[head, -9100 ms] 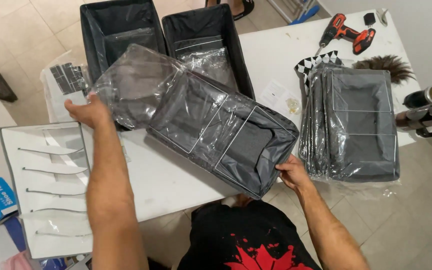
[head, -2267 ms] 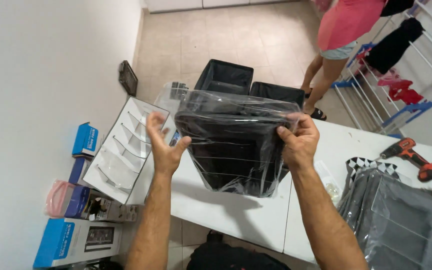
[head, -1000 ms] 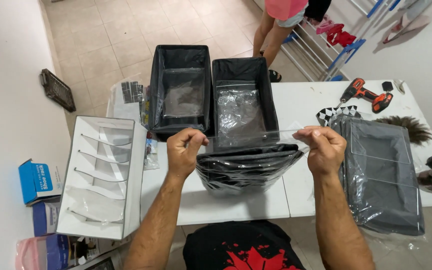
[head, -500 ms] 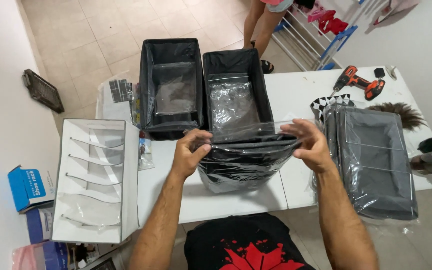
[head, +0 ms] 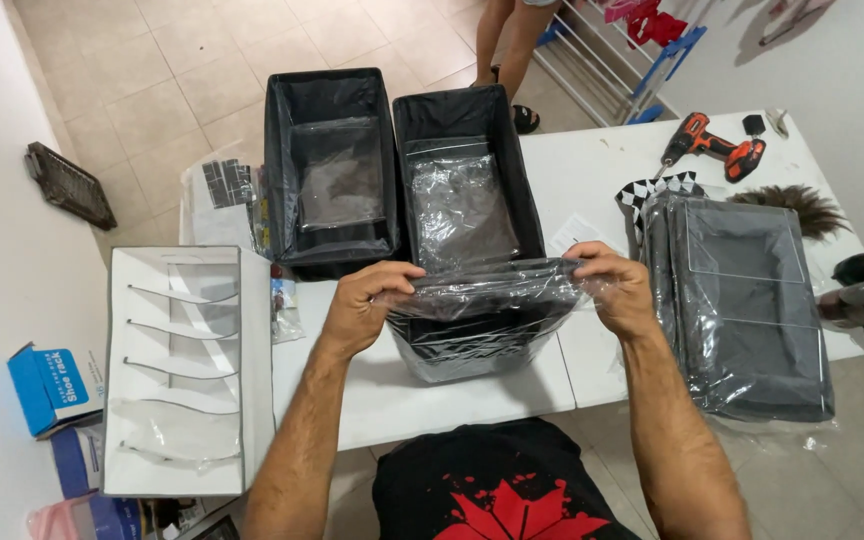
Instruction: Unpacking and unfolding fabric storage boxes from plastic packaging on a work table.
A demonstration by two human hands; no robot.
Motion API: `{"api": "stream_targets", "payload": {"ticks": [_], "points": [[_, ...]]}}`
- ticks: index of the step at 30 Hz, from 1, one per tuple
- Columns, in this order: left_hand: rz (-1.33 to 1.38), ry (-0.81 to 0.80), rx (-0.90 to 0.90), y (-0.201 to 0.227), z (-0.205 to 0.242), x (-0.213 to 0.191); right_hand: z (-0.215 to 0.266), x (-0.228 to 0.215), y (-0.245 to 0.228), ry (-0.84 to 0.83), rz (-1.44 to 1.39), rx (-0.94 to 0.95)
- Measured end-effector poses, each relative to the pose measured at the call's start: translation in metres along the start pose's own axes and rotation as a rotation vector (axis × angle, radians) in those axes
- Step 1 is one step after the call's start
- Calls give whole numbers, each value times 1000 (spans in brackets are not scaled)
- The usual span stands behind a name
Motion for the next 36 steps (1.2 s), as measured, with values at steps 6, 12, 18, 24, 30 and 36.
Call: {"api": "stream_targets", "payload": {"ticks": [6, 12, 18, 24, 30, 36], "points": [[-43, -104, 0, 13, -4, -3, -5, 3, -1, -57, 50, -6], [-126, -133, -24, 0, 2, -8, -15, 18, -18, -112, -86, 34], [-237, -153, -20, 0, 6, -12, -19, 14, -14, -222, -108, 64], [-276, -146, -31, -3, 5, -14, -23, 9, -23, -300, -85, 62], [-299, -116, -6, -4, 2, -12, -16, -3, -8, -233, -340, 67], [-395, -99, 45, -7, 8, -14, -8, -24, -5, -168, -98, 29]]}}
Point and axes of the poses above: each hand's wrist, its own z-axis away from the middle knuckle, its own x-axis out of the palm, y = z × x, the point moved 10 cm from there along -z, towards the middle knuckle, and after that the axes turned 11 degrees about -z, right-handed, at the moved point
